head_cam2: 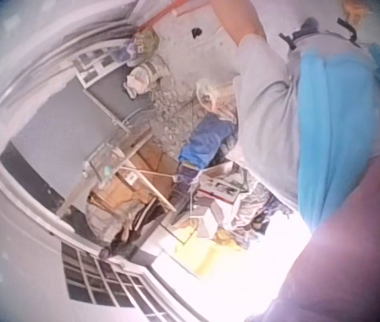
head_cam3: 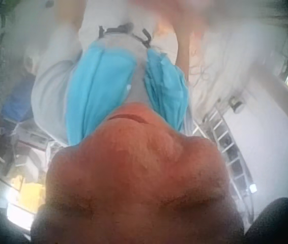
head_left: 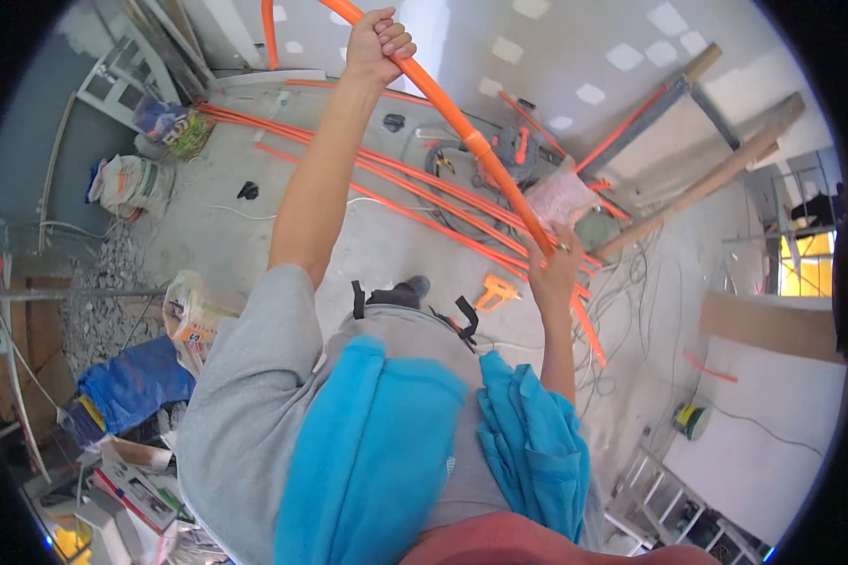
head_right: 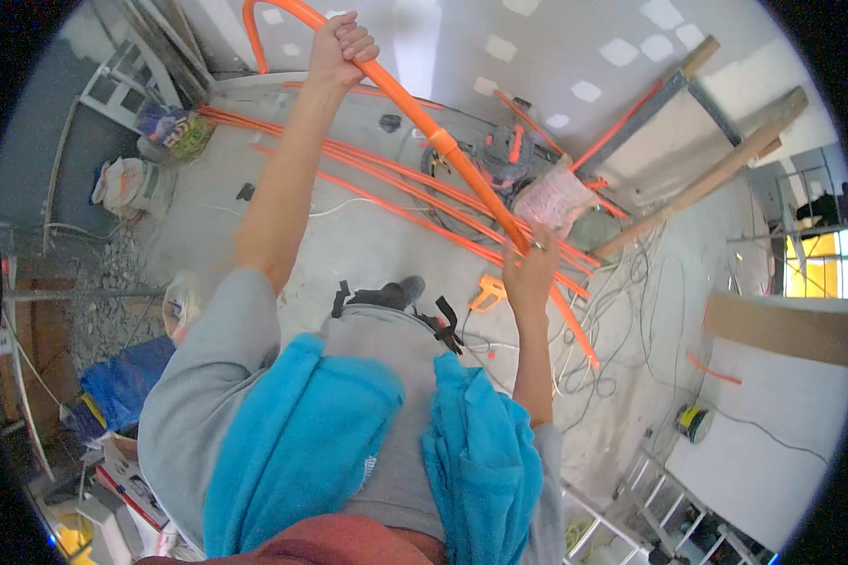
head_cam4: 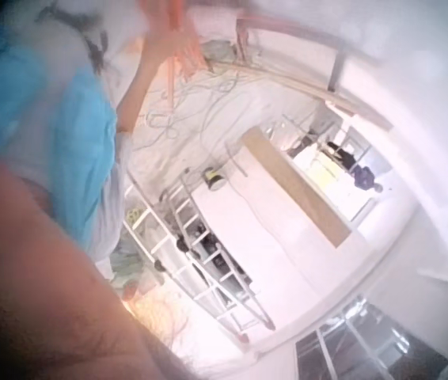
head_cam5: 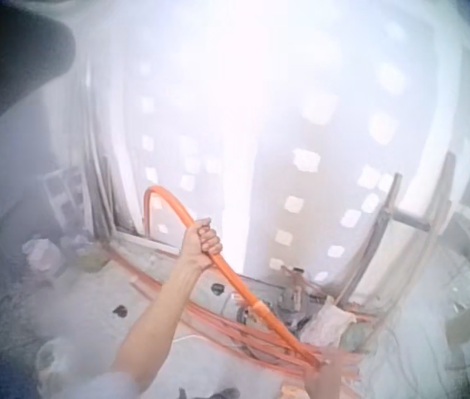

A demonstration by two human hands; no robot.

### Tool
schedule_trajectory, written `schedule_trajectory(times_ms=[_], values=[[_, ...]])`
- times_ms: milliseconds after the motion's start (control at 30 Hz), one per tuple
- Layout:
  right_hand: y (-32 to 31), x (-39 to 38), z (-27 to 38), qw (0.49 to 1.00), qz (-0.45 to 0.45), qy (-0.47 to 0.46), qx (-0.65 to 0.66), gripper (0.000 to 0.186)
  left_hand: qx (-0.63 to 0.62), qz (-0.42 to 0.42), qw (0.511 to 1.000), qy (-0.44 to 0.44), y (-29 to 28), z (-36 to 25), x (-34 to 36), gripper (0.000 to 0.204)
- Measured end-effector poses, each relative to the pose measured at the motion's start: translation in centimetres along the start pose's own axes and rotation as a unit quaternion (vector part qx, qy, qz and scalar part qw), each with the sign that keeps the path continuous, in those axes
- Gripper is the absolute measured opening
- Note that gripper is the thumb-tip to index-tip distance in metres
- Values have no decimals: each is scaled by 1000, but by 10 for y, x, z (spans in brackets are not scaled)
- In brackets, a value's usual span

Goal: The person bends a piece of orange conduit by heating it with a heat gun and then manually applying pressure until it retains a curved shape.

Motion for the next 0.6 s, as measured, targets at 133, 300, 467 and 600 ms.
schedule_trajectory(times_ms=[133, 300, 467, 600], values=[[-20, -55, -5, 983, -125, 111, 71, 50, -3, -97, 992, 79, -11, -33, -27, 46], [47, -237, -79, 968, 150, 176, 99, 41, 32, -149, 982, 116, -1, -14, -28, 43], [129, -396, -139, 868, 428, 239, 77, 37, 76, -227, 955, 177, -6, -17, -86, 40], [112, -400, -130, 860, 404, 292, 107, 37, 115, -291, 931, 187, -17, 7, -110, 37]])
Point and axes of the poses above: each hand's wrist, its own x-axis towards the middle knuckle, its own y-axis out of the palm, z = x × y, the point moved 7 cm from there along x, towards the middle knuckle, and after that the axes turned 10 degrees about -y, right-handed, at the moved point
